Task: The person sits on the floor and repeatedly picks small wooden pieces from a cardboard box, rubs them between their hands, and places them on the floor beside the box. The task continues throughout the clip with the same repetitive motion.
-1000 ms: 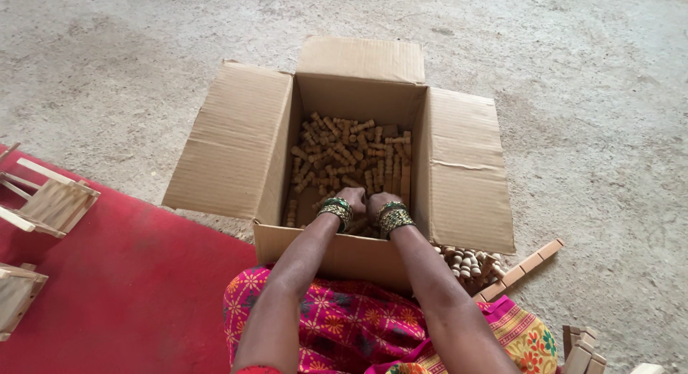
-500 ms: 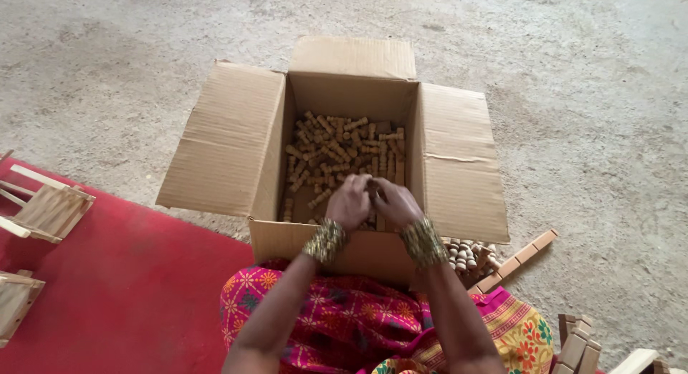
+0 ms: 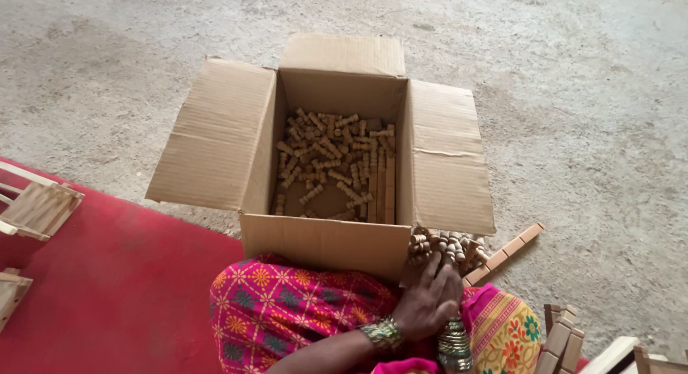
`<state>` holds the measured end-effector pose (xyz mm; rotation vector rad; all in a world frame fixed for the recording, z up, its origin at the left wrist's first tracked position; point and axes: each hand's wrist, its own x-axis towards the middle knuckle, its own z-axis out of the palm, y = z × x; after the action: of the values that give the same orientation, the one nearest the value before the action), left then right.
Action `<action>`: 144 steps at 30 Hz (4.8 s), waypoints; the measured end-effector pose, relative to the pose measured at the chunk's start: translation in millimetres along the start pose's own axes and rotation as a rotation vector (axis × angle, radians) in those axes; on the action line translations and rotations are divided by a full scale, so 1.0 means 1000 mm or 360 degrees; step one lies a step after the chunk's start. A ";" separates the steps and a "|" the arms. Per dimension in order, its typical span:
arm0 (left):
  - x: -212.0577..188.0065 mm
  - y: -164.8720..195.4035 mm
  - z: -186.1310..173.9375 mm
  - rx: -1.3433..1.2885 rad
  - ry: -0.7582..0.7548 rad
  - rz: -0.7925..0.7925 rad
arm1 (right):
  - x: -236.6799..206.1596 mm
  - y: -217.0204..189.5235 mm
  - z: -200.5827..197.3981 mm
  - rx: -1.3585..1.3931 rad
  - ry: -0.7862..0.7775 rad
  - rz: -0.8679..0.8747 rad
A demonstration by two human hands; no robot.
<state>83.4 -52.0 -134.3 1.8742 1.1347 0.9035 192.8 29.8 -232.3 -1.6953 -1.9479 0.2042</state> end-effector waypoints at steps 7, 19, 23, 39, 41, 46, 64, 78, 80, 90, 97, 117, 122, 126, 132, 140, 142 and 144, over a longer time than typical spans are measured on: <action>0.056 -0.065 0.032 0.0234 0.0010 -0.0312 | 0.007 0.040 0.023 -0.0405 -0.0078 0.0215; 0.055 -0.095 0.045 -0.0074 0.0131 -0.0391 | 0.006 0.041 0.022 -0.0634 -0.0127 0.0250; 0.054 -0.085 0.041 -0.0129 0.0153 -0.0371 | -0.002 0.046 0.022 -0.0526 0.0205 0.0007; -0.006 -0.028 -0.009 -0.0433 0.0075 -0.0311 | -0.021 -0.009 -0.026 -0.0005 -0.0089 0.0058; -0.014 -0.023 -0.020 -0.0261 0.0084 -0.0317 | -0.019 -0.025 -0.038 0.0117 -0.0120 0.0018; -0.028 -0.002 -0.055 -0.0006 0.0174 -0.0187 | -0.022 -0.076 -0.085 0.0389 -0.0152 -0.0111; 0.044 -0.026 -0.220 0.0416 0.0889 -0.0010 | 0.083 -0.186 -0.129 0.0609 -0.0065 -0.0661; 0.089 -0.119 -0.220 0.0755 -0.0327 -0.0836 | 0.238 -0.242 -0.020 0.0016 -0.0793 -0.0693; 0.094 -0.128 -0.220 0.0705 -0.0390 -0.0838 | 0.244 -0.239 0.007 -0.0063 -0.0925 -0.0658; 0.118 -0.170 -0.203 0.0816 -0.0811 -0.1111 | 0.215 -0.168 0.074 -0.0467 -0.1518 -0.0382; 0.133 -0.147 -0.227 0.0929 -0.0840 -0.1264 | 0.205 -0.176 0.056 -0.0533 -0.1446 -0.0504; 0.130 -0.195 -0.196 0.0931 -0.0800 -0.1439 | 0.193 -0.183 0.061 -0.0681 -0.1937 -0.0056; 0.130 -0.196 -0.195 0.0895 -0.0770 -0.1442 | 0.199 -0.171 0.082 -0.0647 -0.1930 -0.0056; 0.131 -0.193 -0.195 0.0788 -0.0692 -0.1463 | 0.203 -0.169 0.086 -0.0562 -0.1899 -0.0061; 0.134 -0.175 -0.204 0.0888 -0.0445 -0.1233 | 0.207 -0.172 0.073 -0.0403 -0.1742 -0.0006; 0.136 -0.171 -0.207 0.0957 -0.0011 -0.0988 | 0.204 -0.165 0.071 -0.0534 -0.1333 -0.0093; 0.134 -0.173 -0.206 0.0956 0.0130 -0.0801 | 0.205 -0.162 0.073 -0.0488 -0.1169 -0.0098; 0.133 -0.174 -0.207 0.0912 0.0235 -0.0667 | 0.207 -0.162 0.073 -0.0370 -0.0996 -0.0097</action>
<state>-112.3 175.9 -163.8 1.8983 1.9453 0.5114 4.5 211.9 -158.6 -1.8667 -2.5525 0.5602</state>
